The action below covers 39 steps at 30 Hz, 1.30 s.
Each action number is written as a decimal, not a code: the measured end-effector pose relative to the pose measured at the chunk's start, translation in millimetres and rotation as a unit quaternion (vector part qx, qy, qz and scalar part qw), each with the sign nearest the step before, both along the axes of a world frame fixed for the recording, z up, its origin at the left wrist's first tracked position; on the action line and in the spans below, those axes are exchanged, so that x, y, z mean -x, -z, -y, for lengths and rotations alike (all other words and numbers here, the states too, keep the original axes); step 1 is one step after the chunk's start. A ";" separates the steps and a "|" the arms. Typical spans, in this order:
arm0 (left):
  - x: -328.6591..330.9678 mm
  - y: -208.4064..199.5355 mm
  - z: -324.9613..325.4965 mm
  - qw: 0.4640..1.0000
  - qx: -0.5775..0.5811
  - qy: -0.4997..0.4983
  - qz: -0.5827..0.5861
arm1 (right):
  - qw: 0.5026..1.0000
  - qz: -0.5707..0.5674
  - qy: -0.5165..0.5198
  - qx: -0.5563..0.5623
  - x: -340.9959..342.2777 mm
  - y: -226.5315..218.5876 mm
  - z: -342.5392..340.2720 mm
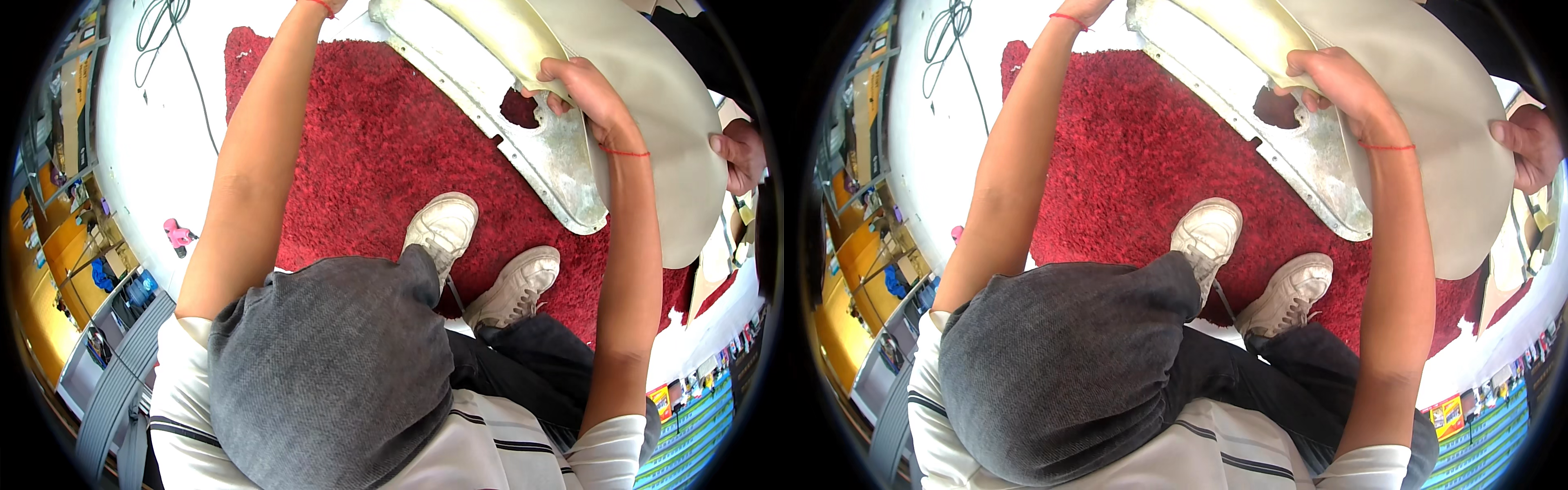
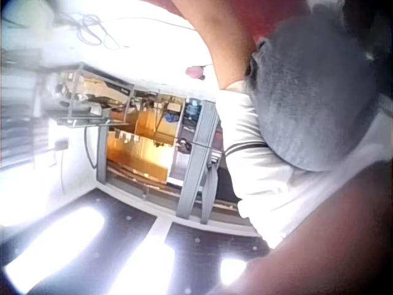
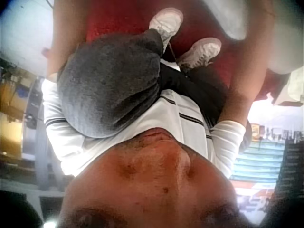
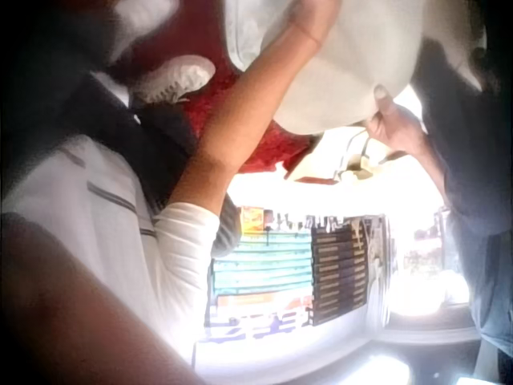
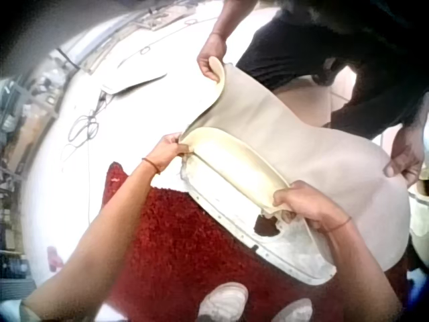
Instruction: The person sits on the floor and fits a piece of beige carpet onto a white plastic panel. They align the carpet, press it into place, and smooth it down with their hands.
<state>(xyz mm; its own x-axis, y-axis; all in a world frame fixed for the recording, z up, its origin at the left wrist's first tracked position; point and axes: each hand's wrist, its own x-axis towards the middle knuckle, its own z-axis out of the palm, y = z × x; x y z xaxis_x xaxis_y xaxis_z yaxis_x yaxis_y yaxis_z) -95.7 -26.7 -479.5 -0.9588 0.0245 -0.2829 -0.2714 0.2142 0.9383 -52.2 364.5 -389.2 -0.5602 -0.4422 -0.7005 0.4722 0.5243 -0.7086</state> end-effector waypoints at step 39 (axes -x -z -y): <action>-10.2 -17.4 18.4 0.962 -0.205 -0.099 0.148 | 0.987 -0.099 -0.038 -0.124 -24.4 -24.7 25.7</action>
<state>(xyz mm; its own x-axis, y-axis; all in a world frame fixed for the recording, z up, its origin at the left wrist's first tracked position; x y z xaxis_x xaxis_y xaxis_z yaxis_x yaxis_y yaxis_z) -85.5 -45.1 -462.1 -0.8348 0.0182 -0.5503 -0.5379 -0.2403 0.8080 -27.8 338.9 -364.5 -0.6685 -0.3164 -0.6730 0.2902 0.7223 -0.6278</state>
